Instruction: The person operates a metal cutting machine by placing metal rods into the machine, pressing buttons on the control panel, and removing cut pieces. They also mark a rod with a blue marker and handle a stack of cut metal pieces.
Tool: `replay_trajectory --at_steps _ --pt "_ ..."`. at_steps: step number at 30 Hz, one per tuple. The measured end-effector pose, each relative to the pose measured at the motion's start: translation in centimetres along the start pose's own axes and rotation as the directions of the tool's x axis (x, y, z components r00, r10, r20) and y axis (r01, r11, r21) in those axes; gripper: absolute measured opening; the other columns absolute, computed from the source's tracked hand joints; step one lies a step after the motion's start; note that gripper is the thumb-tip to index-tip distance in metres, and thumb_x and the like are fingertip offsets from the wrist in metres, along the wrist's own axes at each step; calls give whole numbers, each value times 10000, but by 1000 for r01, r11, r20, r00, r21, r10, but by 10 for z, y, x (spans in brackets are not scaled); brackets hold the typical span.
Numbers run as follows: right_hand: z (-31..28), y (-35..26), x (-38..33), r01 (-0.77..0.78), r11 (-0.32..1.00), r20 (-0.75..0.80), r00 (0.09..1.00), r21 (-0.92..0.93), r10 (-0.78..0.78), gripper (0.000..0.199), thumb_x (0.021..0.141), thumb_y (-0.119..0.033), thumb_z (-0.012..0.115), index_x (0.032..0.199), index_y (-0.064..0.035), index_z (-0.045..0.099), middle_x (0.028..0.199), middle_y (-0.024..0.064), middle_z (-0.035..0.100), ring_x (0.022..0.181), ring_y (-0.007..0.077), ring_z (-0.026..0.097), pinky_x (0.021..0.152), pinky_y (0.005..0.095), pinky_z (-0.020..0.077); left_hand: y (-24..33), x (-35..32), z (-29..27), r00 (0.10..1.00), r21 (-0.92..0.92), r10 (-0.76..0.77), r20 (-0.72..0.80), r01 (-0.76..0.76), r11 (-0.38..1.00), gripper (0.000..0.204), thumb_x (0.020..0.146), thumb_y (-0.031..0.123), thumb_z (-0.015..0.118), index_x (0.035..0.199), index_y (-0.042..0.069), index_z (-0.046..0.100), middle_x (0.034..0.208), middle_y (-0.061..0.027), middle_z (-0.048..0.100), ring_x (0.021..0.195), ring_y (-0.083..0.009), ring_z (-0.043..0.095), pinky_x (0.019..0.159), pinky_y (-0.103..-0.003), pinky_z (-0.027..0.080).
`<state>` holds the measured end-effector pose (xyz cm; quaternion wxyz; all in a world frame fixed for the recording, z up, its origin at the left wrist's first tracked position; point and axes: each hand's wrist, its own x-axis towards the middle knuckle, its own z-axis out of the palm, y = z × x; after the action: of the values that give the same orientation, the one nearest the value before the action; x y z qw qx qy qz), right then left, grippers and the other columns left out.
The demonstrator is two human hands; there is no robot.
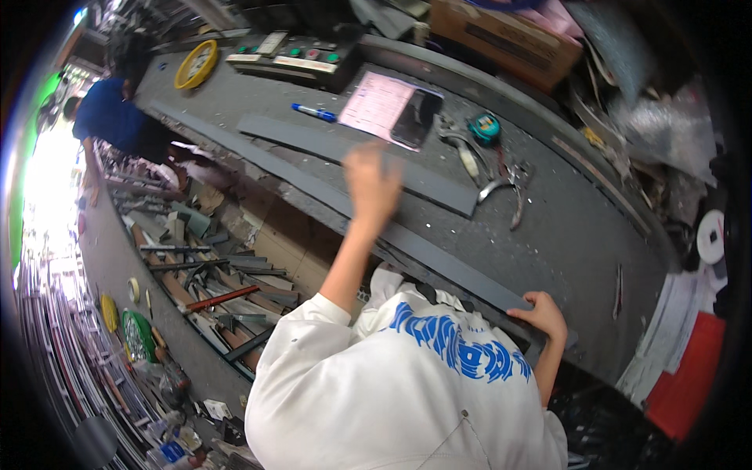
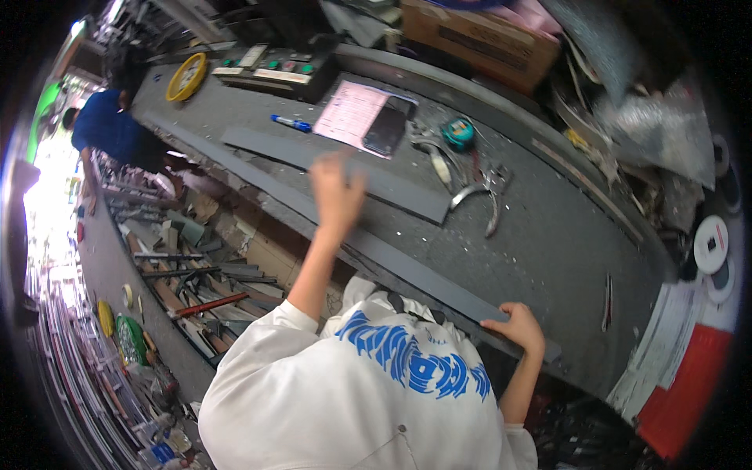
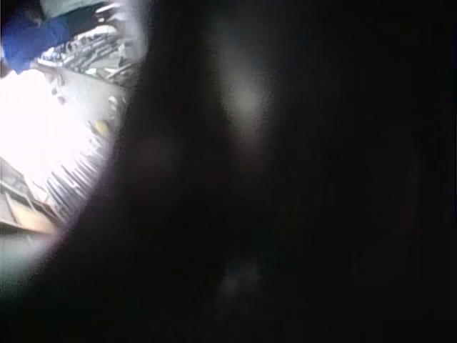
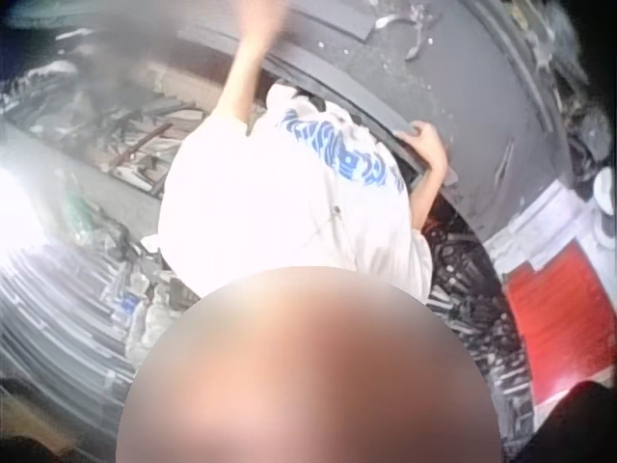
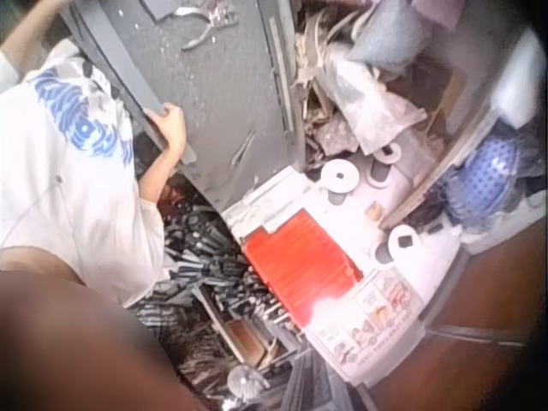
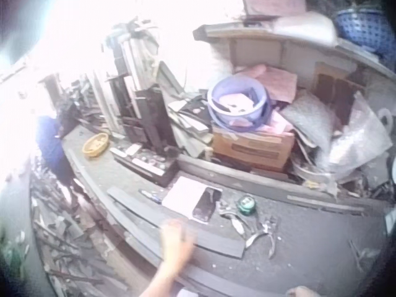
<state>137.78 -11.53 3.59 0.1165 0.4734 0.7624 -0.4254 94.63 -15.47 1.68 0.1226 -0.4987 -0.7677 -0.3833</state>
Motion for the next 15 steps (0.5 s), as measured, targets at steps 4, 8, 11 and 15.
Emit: replay_trajectory --at_steps 4,8,11,15 --pt "5 -5 -13 12 1000 -81 997 27 -10 555 672 -426 849 819 87 693 773 225 654 732 342 672 691 417 492 137 -66 34 460 -713 653 602 -59 699 474 813 324 745 1162 27 627 1189 -195 623 1090 -368 611 908 -456 492" --pt "7 -10 -18 64 992 -238 971 108 -36 408 698 -282 849 881 53 703 917 182 645 898 344 644 798 401 488 185 -99 48 27 -680 683 730 -69 730 592 803 423 746 1223 37 589 1025 -206 692 952 -381 678 795 -483 528" --pt "8 -3 -30 176 972 -562 825 156 -59 252 736 -110 809 941 -5 708 1003 131 652 963 314 619 853 376 480 192 -100 63 -28 -648 648 761 -84 757 623 792 433 747 1237 31 580 892 -198 707 879 -389 692 755 -484 535" --pt "3 26 -64 94 985 -783 620 143 54 163 749 -18 766 905 -6 721 964 97 671 950 274 615 857 371 477 195 -86 79 -204 -502 531 823 176 847 672 856 590 659 1156 -10 625 773 -146 683 689 -279 690 641 -391 538"
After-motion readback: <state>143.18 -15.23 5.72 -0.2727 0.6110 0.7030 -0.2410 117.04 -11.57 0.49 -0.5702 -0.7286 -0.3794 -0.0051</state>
